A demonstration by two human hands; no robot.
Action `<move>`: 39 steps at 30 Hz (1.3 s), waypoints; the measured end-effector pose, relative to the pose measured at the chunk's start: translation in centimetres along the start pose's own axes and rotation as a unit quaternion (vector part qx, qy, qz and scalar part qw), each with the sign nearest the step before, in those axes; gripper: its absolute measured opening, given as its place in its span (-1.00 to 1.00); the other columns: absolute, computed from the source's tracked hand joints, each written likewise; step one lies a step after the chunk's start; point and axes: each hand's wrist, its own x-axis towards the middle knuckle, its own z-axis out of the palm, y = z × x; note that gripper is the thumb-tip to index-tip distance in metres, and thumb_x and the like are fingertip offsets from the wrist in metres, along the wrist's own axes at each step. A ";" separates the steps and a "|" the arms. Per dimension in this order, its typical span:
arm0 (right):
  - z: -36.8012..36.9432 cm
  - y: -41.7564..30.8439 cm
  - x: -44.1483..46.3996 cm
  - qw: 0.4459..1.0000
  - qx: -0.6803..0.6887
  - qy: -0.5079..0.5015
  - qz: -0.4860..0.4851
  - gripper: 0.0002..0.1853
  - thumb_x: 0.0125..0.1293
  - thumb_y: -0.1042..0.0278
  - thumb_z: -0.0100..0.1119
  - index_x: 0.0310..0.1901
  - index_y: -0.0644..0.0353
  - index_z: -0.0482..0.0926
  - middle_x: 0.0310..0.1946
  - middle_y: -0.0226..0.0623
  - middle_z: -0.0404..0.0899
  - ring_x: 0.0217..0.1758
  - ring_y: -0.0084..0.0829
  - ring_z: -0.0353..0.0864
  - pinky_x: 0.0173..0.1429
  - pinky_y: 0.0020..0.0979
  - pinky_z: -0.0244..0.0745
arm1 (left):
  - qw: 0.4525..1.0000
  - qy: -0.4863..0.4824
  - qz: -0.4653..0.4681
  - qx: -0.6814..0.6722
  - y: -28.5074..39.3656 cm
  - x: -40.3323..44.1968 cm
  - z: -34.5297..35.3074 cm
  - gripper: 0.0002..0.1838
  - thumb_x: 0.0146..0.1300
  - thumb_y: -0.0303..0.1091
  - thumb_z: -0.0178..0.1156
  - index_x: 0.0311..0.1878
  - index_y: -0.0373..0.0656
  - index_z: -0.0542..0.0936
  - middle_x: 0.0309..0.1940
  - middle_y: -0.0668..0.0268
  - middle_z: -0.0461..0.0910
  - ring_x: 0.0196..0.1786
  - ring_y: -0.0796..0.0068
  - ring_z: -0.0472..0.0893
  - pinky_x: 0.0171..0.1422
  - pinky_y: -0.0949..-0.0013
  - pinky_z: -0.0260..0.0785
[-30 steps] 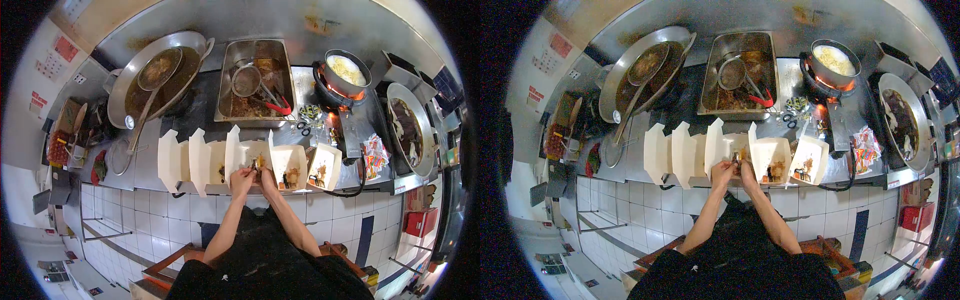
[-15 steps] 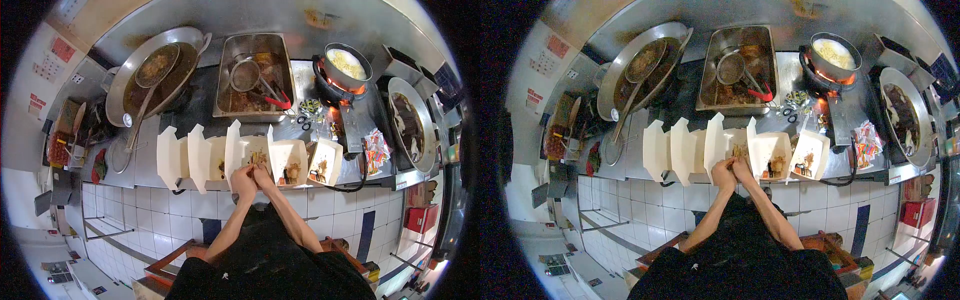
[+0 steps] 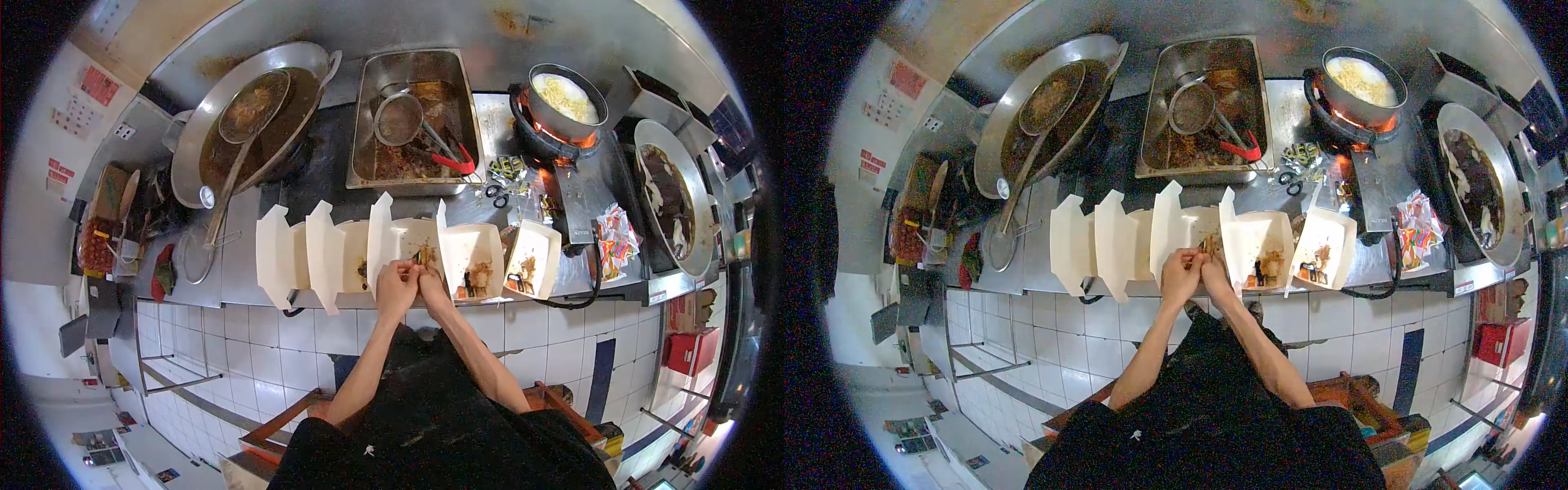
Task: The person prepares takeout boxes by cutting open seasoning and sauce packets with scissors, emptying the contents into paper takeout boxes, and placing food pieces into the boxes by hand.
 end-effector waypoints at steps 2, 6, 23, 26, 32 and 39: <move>-0.3 -0.6 -0.3 0.994 0.103 -0.024 0.028 -0.74 0.48 0.30 -0.25 -0.08 0.15 0.50 -0.37 -0.37 0.50 -0.33 -0.48 0.45 -0.23 -0.43 0.35 | 0.999 -0.005 -0.041 -0.020 -0.4 0.4 0.1 -0.76 0.28 -0.16 0.21 -0.18 -0.11 0.69 -0.36 0.18 0.67 -0.30 0.23 0.66 -0.18 0.23 0.46; -0.4 -0.9 -0.7 0.958 0.259 -0.088 0.093 -0.75 0.49 0.30 -0.20 0.04 0.07 0.46 -0.56 -0.60 0.29 -0.54 -0.67 0.20 -0.44 -0.56 0.17 | 0.948 -0.183 -0.244 -0.093 -0.4 1.0 -0.6 -0.64 0.37 -0.04 0.12 -0.17 -0.17 0.67 -0.40 0.27 0.68 -0.36 0.44 0.67 -0.29 0.39 0.44; -0.5 -1.9 -2.0 0.970 0.200 -0.067 0.124 -0.77 0.51 0.25 -0.24 -0.33 0.03 0.35 -0.62 -0.57 0.17 -0.67 -0.65 0.08 -0.57 -0.54 0.09 | 0.772 -0.294 -0.374 -0.423 -1.5 1.8 -0.7 -0.70 0.35 -0.06 0.17 -0.22 -0.12 0.50 -0.55 0.41 0.51 -0.57 0.52 0.56 -0.55 0.48 0.41; 0.2 -3.3 -3.0 0.970 0.196 -0.057 0.128 -0.77 0.51 0.24 -0.22 -0.35 0.01 0.34 -0.62 -0.58 0.18 -0.67 -0.65 0.08 -0.60 -0.55 0.05 | 0.752 -0.332 -0.374 -0.431 -1.6 1.9 -1.4 -0.71 0.41 -0.05 0.07 -0.11 -0.09 0.47 -0.36 0.38 0.49 -0.42 0.45 0.53 -0.39 0.37 0.47; 0.2 -3.6 -2.9 0.973 0.193 -0.039 0.118 -0.76 0.51 0.22 -0.20 -0.36 -0.01 0.35 -0.63 -0.60 0.18 -0.66 -0.66 0.08 -0.60 -0.56 0.00 | 0.730 -0.363 -0.379 -0.438 -3.4 2.3 -0.5 -0.68 0.36 -0.02 0.13 -0.02 -0.05 0.51 -0.27 0.37 0.56 -0.38 0.42 0.58 -0.36 0.36 0.47; -0.1 1.0 -0.4 0.996 0.067 0.034 0.051 -0.72 0.49 0.24 -0.24 -0.40 0.02 0.38 -0.64 -0.57 0.23 -0.62 -0.66 0.15 -0.57 -0.52 0.05 | 0.723 -0.301 -0.429 -0.450 -1.6 1.8 -0.4 -0.69 0.28 -0.08 0.24 -0.01 0.01 0.58 -0.18 0.36 0.62 -0.18 0.37 0.61 -0.21 0.15 0.50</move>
